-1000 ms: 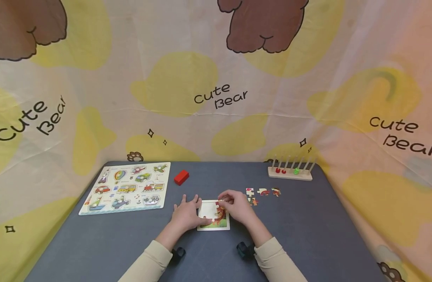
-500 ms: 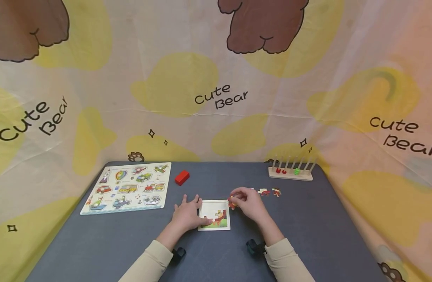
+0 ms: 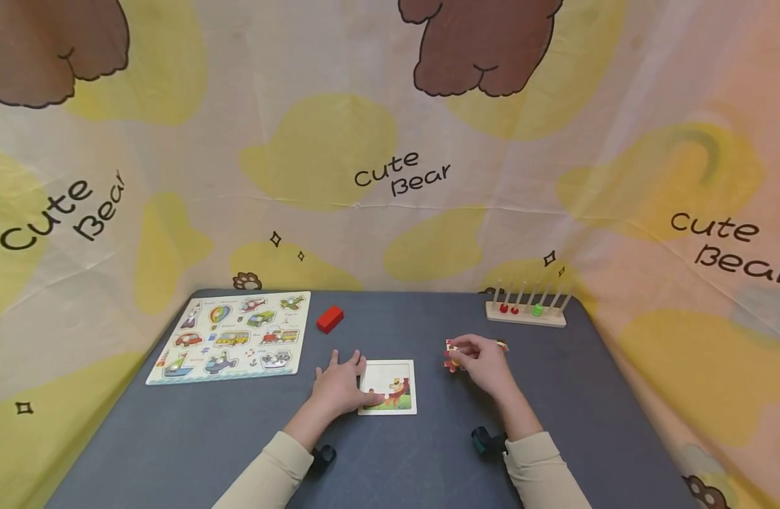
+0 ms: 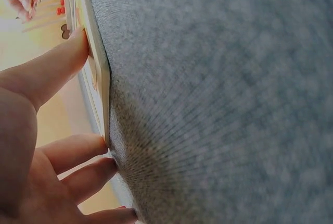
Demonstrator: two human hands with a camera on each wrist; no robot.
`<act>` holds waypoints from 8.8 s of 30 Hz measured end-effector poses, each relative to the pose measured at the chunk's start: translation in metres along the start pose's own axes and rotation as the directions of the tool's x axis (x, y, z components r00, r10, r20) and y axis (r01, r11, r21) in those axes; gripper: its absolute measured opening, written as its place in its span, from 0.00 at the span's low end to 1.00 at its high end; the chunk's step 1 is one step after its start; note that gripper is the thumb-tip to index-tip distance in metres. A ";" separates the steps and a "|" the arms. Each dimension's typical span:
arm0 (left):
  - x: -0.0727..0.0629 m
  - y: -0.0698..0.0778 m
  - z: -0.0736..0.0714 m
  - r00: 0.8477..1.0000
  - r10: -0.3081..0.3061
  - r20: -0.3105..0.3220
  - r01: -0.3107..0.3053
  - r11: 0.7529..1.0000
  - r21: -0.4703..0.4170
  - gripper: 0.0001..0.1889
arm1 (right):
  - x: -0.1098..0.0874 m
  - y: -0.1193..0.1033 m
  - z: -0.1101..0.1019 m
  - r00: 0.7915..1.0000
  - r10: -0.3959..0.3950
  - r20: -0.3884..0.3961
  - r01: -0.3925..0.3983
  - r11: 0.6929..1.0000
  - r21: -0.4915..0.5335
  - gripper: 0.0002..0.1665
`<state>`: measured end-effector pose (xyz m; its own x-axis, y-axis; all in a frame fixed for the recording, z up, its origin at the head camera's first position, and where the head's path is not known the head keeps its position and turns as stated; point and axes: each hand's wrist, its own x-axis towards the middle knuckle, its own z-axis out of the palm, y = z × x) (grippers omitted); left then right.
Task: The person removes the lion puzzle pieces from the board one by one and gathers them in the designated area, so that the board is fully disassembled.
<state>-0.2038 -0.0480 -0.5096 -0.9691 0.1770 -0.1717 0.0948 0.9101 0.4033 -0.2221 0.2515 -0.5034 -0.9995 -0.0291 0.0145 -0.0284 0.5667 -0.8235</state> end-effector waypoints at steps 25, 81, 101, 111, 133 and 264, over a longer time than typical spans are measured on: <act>0.000 -0.003 0.002 1.000 0.001 0.005 -0.001 1.000 -0.002 0.49 | 0.006 0.045 -0.037 0.997 0.073 0.022 -0.070 0.992 -0.100 0.13; -0.001 -0.002 0.002 1.000 0.008 -0.006 -0.008 1.000 0.003 0.49 | -0.010 -0.016 0.039 0.989 -0.087 0.120 0.098 0.992 -0.085 0.08; -0.001 -0.001 0.001 1.000 0.006 -0.007 -0.006 1.000 0.023 0.49 | -0.013 -0.028 0.084 0.961 -0.183 0.209 0.218 0.962 -0.162 0.10; 0.000 -0.001 0.001 1.000 0.009 -0.010 -0.008 1.000 0.031 0.49 | -0.011 -0.029 0.087 0.961 -0.161 0.223 0.208 0.956 -0.205 0.09; -0.002 -0.001 0.003 1.000 -0.005 -0.013 0.005 1.000 -0.004 0.49 | -0.010 -0.030 0.081 0.963 -0.124 0.238 0.143 0.988 -0.064 0.11; -0.011 -0.011 -0.005 0.992 0.074 0.104 -0.079 0.996 0.040 0.61 | -0.018 -0.004 -0.006 0.998 -0.063 0.023 0.066 0.980 -0.190 0.18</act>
<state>-0.1948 -0.0617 -0.5081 -0.9303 0.2824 -0.2340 0.1801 0.9076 0.3792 -0.2036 0.2550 -0.4970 -0.9951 -0.0837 0.0536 -0.0972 0.7094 -0.6981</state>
